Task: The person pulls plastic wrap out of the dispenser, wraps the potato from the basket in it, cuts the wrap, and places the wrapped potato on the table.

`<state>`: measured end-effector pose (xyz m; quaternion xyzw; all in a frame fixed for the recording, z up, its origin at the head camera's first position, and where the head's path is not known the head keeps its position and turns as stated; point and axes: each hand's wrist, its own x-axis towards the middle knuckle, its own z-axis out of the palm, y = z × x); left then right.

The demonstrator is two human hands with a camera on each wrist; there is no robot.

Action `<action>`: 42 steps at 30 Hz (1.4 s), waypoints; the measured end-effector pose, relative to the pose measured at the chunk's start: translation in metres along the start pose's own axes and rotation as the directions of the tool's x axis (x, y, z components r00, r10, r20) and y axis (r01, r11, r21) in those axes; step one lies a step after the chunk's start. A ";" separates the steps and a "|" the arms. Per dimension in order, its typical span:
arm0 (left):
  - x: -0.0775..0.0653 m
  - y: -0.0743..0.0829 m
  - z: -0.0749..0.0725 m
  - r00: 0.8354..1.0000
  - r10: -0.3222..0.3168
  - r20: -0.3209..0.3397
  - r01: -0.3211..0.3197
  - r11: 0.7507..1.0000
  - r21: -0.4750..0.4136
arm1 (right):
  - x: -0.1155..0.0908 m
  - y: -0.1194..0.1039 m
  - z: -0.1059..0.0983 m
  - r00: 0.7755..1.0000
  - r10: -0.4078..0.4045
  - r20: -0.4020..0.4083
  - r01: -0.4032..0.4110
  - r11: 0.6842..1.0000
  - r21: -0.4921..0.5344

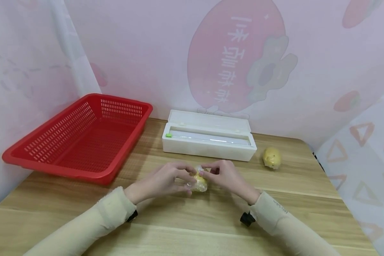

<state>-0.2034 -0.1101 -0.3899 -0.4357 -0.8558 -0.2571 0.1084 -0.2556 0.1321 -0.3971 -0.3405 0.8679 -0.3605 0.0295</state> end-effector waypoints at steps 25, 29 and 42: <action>0.032 -0.016 -0.004 0.968 -0.243 0.063 0.251 0.947 -0.203 | -0.009 0.018 -0.016 0.944 -0.214 0.251 0.133 0.942 0.307; 0.032 -0.019 -0.005 0.960 -0.272 0.066 0.279 0.937 -0.209 | -0.008 0.015 -0.013 0.951 -0.200 0.235 0.164 0.973 0.163; 0.038 -0.020 -0.001 0.981 -0.193 0.029 0.195 0.960 -0.200 | 0.004 0.011 -0.001 0.999 -0.022 0.039 0.013 0.976 0.218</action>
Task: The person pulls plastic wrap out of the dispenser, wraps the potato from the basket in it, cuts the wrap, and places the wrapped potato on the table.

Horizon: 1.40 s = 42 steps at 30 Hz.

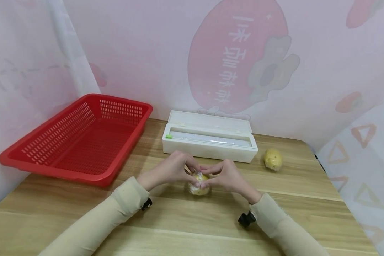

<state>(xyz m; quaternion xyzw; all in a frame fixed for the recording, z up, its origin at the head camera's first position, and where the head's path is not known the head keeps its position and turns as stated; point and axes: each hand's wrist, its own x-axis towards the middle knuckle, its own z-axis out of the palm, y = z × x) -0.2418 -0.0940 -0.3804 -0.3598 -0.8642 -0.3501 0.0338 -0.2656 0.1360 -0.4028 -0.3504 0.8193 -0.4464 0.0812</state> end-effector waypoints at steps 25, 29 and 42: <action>-0.005 -0.007 -0.014 0.987 0.001 0.161 0.028 0.984 -0.177 | 0.000 -0.005 -0.001 0.998 -0.054 0.031 0.056 0.995 -0.085; -0.002 -0.009 -0.007 0.998 0.024 0.066 -0.016 0.993 -0.114 | -0.001 -0.005 -0.001 0.998 -0.058 0.031 0.060 0.995 -0.084; -0.002 -0.011 -0.002 1.000 0.021 0.008 -0.020 0.990 -0.139 | -0.003 -0.010 0.006 0.965 -0.260 0.041 0.263 0.959 -0.109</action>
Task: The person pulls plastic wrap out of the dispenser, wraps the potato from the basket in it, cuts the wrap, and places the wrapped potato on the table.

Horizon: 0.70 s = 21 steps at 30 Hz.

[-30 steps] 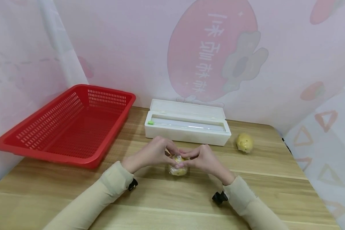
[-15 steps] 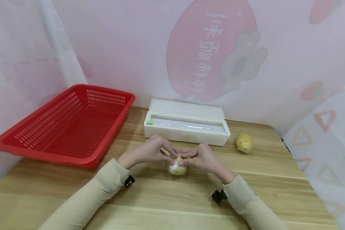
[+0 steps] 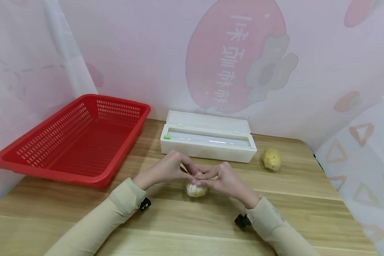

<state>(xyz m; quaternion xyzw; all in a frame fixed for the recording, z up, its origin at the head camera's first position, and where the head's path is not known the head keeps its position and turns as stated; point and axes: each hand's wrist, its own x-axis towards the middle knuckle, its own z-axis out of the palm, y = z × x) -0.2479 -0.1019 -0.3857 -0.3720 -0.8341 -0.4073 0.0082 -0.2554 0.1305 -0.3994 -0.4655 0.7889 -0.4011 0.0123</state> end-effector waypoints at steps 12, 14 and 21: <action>0.000 -0.002 0.000 1.000 -0.002 0.002 0.002 1.000 0.001 | 0.002 -0.006 -0.001 0.992 0.123 -0.020 -0.123 0.992 0.006; 0.000 -0.002 0.000 1.000 0.000 -0.001 0.000 1.000 0.007 | 0.002 -0.008 -0.001 0.994 0.113 -0.002 -0.113 0.994 -0.014; 0.001 0.000 0.002 1.000 0.019 -0.008 -0.019 0.999 0.036 | -0.001 -0.009 -0.001 0.999 -0.004 0.051 0.010 0.993 -0.114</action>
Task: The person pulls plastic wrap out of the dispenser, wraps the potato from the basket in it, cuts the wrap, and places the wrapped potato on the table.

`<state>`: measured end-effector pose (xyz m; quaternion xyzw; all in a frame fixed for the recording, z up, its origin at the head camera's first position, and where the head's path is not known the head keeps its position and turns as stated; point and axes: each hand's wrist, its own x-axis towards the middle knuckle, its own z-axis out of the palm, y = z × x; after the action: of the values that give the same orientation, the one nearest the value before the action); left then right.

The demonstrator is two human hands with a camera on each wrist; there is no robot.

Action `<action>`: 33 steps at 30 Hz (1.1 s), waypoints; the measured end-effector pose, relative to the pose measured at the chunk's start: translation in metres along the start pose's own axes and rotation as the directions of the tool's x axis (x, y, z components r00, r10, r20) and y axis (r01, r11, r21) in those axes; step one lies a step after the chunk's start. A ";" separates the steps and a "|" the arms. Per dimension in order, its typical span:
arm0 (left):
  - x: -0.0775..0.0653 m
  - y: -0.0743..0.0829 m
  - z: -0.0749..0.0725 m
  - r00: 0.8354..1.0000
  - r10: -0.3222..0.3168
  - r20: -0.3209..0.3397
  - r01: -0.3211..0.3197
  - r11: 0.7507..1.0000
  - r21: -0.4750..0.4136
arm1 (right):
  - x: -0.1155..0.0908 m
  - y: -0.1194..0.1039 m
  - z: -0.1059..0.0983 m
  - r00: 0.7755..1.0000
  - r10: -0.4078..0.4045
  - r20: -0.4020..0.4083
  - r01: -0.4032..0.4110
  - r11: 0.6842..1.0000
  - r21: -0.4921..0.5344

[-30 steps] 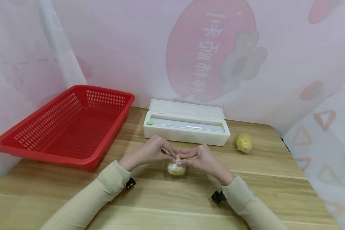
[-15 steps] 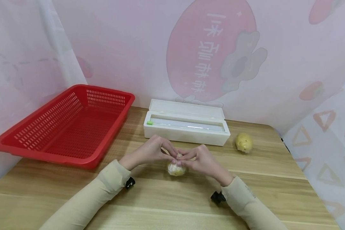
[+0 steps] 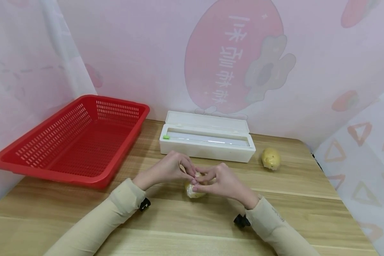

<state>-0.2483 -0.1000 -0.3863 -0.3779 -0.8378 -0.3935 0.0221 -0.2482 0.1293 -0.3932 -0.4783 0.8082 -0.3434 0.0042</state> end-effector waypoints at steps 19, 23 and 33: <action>-0.003 -0.002 -0.009 0.988 -0.075 0.138 0.089 0.991 -0.097 | 0.002 -0.006 0.006 0.974 0.189 -0.122 -0.182 0.981 0.070; -0.002 -0.003 -0.006 0.991 -0.080 0.111 0.091 0.991 -0.098 | 0.002 -0.005 0.008 0.965 0.207 -0.160 -0.194 0.977 0.092; -0.001 -0.003 -0.005 0.990 -0.135 0.043 0.137 0.990 -0.041 | 0.001 -0.002 0.010 0.952 0.230 -0.203 -0.213 0.972 0.104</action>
<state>-0.2509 -0.1049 -0.3850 -0.3281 -0.8530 -0.4047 -0.0298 -0.2434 0.1227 -0.3994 -0.3445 0.8380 -0.4225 -0.0247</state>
